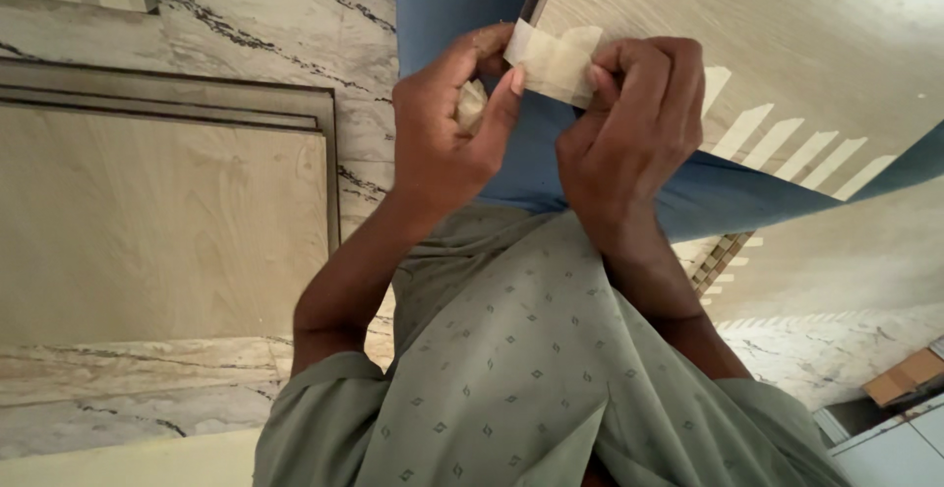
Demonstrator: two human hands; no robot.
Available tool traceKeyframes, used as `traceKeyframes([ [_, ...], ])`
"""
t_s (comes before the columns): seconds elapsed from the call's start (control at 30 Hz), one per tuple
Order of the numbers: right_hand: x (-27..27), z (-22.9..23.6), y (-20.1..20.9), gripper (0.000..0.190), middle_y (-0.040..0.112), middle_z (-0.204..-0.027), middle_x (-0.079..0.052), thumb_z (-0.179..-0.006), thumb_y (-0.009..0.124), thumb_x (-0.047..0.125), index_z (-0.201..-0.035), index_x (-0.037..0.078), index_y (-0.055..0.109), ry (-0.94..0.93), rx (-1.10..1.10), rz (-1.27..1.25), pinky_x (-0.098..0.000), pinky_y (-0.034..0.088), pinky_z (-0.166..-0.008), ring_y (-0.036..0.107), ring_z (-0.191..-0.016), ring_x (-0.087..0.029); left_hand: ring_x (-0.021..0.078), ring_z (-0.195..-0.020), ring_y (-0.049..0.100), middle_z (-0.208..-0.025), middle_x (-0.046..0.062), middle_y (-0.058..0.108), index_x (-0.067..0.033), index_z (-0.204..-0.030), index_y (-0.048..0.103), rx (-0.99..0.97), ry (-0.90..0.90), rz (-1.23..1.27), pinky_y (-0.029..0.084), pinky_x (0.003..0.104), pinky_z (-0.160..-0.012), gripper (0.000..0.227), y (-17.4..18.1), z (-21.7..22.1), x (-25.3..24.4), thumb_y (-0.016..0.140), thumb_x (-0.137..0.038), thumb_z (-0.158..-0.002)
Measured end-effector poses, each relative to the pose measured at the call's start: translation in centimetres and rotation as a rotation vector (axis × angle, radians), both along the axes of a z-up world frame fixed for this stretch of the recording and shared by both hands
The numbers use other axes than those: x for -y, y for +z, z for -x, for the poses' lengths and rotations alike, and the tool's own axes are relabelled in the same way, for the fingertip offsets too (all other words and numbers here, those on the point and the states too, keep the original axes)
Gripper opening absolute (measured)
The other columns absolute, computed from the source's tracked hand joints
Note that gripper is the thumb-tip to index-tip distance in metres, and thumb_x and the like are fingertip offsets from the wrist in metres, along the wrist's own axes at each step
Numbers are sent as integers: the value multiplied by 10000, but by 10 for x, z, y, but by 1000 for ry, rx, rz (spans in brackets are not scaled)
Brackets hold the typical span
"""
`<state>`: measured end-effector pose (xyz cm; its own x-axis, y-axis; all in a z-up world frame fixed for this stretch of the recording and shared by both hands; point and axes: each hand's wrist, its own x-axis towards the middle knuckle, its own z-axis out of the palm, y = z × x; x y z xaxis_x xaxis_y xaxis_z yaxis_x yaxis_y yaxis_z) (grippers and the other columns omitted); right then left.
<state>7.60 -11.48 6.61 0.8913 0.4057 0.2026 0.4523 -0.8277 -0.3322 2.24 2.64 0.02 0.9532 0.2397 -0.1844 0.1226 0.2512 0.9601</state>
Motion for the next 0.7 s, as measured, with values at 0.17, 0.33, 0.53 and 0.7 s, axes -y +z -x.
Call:
traceKeyframes([
  [0.17, -1, 4, 41, 99, 529, -1042, -83, -1119, 560, 32, -1026, 13, 533, -72, -446, -413, -274, 423, -664, 490, -789, -120, 102, -929, 746, -1051, 110, 786, 18, -1341, 650, 59, -25, -31, 598, 226, -781, 314, -6, 0, -5, 695, -182, -1103],
  [0.33, 5, 5, 33, 167, 512, -1173, -128, -1036, 663, 2, -1126, -7, 523, -58, -319, -184, -260, 435, -665, 503, -819, -137, 119, -1011, 765, -1123, 120, 783, 11, -1341, 646, 105, -33, 1, 612, 243, -860, 330, -12, 3, -8, 696, -224, -1114],
  [0.53, -1, 5, 29, 299, 507, -1095, -125, -1015, 805, 25, -1158, -36, 549, 24, -261, -32, -269, 454, -682, 530, -808, -141, 156, -1032, 770, -1126, 114, 781, 5, -1320, 647, 70, -29, -62, 612, 264, -871, 345, -10, 0, -11, 722, -230, -1079],
  [0.7, -6, -4, 35, 173, 561, -920, -47, -1087, 695, -26, -969, 14, 574, 2, -456, -199, -226, 397, -638, 492, -713, -85, 302, -1193, 688, -1323, 151, 640, 8, -1400, 544, 351, 2, -343, 586, 381, -1004, 477, 12, -10, -36, 753, -176, -1013],
])
